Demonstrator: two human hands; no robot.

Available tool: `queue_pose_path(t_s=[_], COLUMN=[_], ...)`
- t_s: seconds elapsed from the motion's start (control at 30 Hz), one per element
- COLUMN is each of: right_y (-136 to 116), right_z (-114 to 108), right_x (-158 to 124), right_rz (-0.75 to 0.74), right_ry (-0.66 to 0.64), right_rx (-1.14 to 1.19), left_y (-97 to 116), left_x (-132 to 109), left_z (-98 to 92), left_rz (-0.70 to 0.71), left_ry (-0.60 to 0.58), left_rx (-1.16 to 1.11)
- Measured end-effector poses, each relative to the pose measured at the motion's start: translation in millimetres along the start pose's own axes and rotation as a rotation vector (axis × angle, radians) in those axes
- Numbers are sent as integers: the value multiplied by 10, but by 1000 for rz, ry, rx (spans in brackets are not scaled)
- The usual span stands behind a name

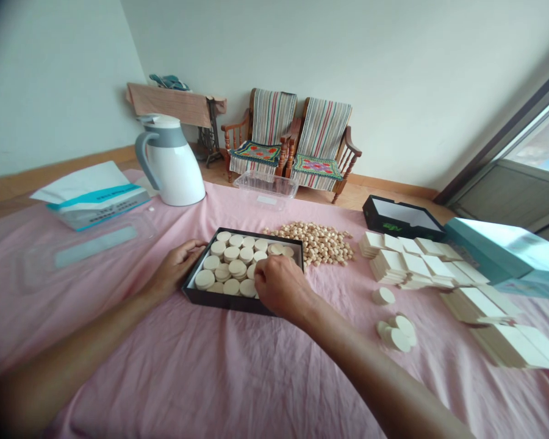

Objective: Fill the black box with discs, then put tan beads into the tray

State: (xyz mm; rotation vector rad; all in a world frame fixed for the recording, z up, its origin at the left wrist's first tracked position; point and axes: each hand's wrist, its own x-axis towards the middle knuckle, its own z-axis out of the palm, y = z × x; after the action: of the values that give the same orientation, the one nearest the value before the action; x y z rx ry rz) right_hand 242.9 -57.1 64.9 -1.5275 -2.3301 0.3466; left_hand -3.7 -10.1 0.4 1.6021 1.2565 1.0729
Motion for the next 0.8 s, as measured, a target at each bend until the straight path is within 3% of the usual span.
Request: queue_pose_path(t_s=[0.13,0.23,0.33,0.5,0.63,0.8], right_y=[-3,136,493,1362,1805,1920], right_z=[-32,-216,-492,-844,-886,-751], right_x=[-63,-166,-345,-798,-1151,-1291], right_rz=[-5,26,115,342,413,416], right_ry=[37,101,107,87,11,-39], right_rx=[4,8,-16,-266,-353,-350], left_y=[4,2,-1,-9,-10,4], left_x=[3,8,15,31,42,41], left_z=[-8,-17,-20,-20,-17,-7], left_rz=[-3,-11,-18,-10,-15,-44], left_ry=[-9,-20,-17,-6,-7,2], left_rx=[-4,-20,-18,8,7,-18])
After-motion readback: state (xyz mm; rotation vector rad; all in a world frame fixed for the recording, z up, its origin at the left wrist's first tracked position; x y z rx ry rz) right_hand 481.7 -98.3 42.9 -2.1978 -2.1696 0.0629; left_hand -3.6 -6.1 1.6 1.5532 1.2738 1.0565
